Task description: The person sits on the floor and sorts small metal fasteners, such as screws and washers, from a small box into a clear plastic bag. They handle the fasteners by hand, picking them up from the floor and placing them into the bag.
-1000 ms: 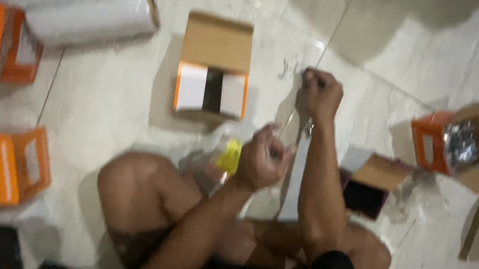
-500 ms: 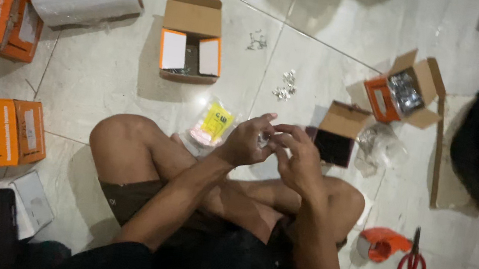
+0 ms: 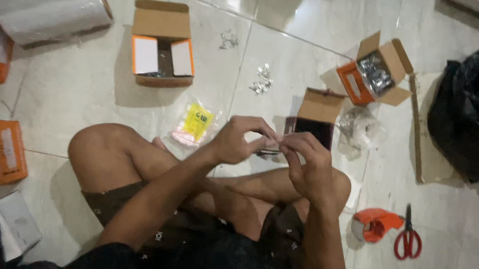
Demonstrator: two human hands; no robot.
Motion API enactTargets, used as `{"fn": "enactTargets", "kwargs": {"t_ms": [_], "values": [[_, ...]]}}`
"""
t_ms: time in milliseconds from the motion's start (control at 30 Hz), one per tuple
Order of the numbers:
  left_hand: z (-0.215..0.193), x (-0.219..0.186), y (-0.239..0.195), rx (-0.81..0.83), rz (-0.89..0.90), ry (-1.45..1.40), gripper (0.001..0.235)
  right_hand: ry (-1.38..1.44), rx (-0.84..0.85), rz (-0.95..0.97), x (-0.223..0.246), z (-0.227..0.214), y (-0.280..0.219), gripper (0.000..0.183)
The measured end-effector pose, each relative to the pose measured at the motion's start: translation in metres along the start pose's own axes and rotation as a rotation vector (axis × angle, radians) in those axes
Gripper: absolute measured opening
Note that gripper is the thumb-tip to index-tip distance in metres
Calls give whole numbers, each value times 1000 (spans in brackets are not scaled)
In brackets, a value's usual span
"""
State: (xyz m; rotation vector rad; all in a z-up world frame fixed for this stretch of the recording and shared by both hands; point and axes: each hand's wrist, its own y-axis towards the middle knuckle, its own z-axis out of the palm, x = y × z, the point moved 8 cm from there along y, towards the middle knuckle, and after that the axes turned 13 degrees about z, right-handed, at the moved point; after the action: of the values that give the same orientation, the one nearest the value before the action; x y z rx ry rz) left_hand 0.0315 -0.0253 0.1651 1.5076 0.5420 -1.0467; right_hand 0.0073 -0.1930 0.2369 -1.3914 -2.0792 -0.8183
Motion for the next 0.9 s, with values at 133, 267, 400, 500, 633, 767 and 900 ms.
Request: {"fn": "enactTargets", "kwargs": {"t_ms": [133, 267, 400, 500, 633, 767, 900], "values": [[-1, 44, -8, -79, -157, -180, 9, 158, -89, 226, -35, 4, -1, 11], [-11, 64, -12, -159, -262, -175, 11, 328, -107, 367, -67, 25, 0, 5], [-16, 74, -15, -239, -316, -169, 10, 376, -114, 414, -80, 41, 6, 7], [-22, 75, -16, -265, -341, -169, 9, 396, -108, 403, -72, 49, 16, 10], [-29, 71, -15, -261, -336, -165, 8, 436, -157, 414, -93, 62, 17, 9], [-31, 78, -18, -286, -347, -164, 7, 471, -103, 460, -86, 69, 24, 8], [-33, 66, -18, -283, -369, -152, 6, 481, -83, 488, -87, 73, 24, 11]]}}
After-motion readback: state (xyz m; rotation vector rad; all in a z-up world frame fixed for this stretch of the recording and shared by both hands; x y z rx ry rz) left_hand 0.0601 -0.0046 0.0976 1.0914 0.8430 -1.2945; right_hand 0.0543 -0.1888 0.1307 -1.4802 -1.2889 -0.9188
